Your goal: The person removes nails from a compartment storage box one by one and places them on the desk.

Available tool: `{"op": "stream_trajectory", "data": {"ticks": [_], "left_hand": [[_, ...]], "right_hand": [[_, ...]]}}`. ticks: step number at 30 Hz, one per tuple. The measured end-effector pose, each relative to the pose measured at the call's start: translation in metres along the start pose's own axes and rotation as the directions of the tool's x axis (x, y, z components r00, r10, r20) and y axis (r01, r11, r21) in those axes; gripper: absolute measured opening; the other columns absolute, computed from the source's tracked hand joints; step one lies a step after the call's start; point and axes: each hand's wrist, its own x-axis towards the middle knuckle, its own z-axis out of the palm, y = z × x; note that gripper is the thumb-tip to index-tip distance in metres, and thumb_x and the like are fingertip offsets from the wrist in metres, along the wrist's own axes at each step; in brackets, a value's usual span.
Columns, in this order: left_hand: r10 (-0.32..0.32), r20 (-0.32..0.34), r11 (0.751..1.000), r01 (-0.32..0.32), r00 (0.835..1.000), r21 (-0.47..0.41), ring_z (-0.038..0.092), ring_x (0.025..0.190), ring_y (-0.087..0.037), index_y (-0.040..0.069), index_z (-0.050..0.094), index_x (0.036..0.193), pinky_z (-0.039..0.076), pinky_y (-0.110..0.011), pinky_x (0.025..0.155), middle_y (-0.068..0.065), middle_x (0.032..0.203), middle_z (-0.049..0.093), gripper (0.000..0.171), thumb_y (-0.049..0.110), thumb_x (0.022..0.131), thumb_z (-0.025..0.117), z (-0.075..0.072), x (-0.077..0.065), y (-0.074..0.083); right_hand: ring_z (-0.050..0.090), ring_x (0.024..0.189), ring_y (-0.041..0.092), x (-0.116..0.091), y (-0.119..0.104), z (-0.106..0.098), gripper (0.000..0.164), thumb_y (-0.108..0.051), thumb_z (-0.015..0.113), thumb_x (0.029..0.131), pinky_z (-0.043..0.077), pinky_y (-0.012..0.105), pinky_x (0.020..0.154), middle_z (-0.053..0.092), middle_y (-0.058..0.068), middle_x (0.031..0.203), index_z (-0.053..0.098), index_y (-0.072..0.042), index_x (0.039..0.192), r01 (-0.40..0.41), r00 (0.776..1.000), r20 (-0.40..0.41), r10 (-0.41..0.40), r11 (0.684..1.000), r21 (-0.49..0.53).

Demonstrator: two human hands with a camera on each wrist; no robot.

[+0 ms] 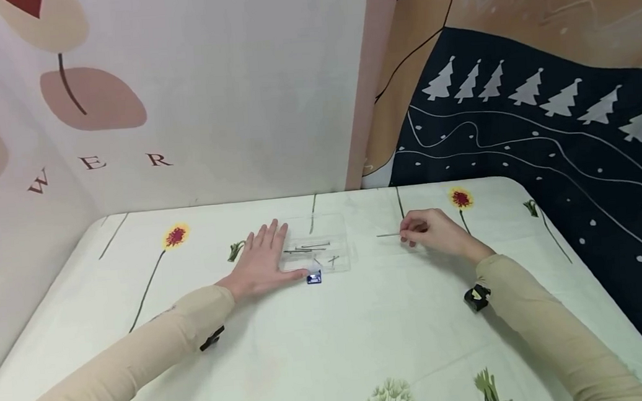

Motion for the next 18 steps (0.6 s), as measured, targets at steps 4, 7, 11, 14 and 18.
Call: {"op": "stream_trajectory", "data": {"ticks": [4,7,11,14,18], "left_hand": [[-0.036,0.012,0.997,0.036,0.999,-0.068,0.001,0.144,-0.04,0.007,0.005,0.155,-0.002,-0.054,0.114,-0.02,0.159,0.002,0.118,0.087,0.075,0.039,-0.001,0.0,-0.001],[-0.057,0.009,0.99,0.057,0.998,-0.128,-0.001,0.144,-0.039,0.008,0.003,0.156,-0.005,-0.052,0.114,-0.02,0.159,0.001,0.118,0.086,0.076,0.041,-0.003,0.003,-0.002],[-0.036,0.014,0.99,0.037,0.999,-0.133,-0.003,0.145,-0.037,0.007,0.002,0.155,-0.006,-0.052,0.114,-0.022,0.159,0.0,0.121,0.085,0.074,0.047,-0.004,0.006,-0.003],[-0.014,0.038,0.992,0.019,0.999,-0.125,-0.004,0.144,-0.037,0.007,0.001,0.155,-0.005,-0.053,0.114,-0.022,0.159,0.0,0.123,0.085,0.072,0.048,-0.002,0.007,-0.004],[-0.02,0.039,0.988,0.026,0.999,-0.151,-0.003,0.144,-0.037,0.006,-0.001,0.155,-0.004,-0.052,0.114,-0.022,0.158,-0.001,0.123,0.084,0.074,0.048,0.001,0.007,-0.003]], "right_hand": [[0.065,0.071,0.018,-0.004,0.002,-0.001,0.007,-0.009,0.065,0.093,0.047,0.026,0.063,0.07,0.004,0.086,0.066,-0.003,0.096,-0.003,1.0,-0.005,0.003,1.0,0.0],[0.065,0.071,0.018,-0.006,0.005,-0.003,0.007,-0.008,0.064,0.093,0.047,0.025,0.064,0.07,0.004,0.085,0.066,-0.002,0.096,-0.002,1.0,-0.009,0.002,1.0,0.001],[0.064,0.073,0.017,-0.008,0.007,-0.004,0.006,-0.007,0.065,0.093,0.049,0.026,0.068,0.069,0.002,0.083,0.067,-0.002,0.095,0.012,1.0,-0.027,-0.013,1.0,-0.026],[0.063,0.077,0.016,-0.009,0.009,-0.003,0.004,-0.008,0.066,0.092,0.051,0.033,0.075,0.069,0.001,0.084,0.068,-0.004,0.093,0.024,0.999,-0.045,-0.026,0.998,-0.063],[0.061,0.086,0.017,-0.008,0.011,-0.003,0.003,-0.007,0.067,0.091,0.048,0.042,0.082,0.069,0.0,0.089,0.07,-0.006,0.093,0.035,0.998,-0.056,-0.041,0.994,-0.103]]}}
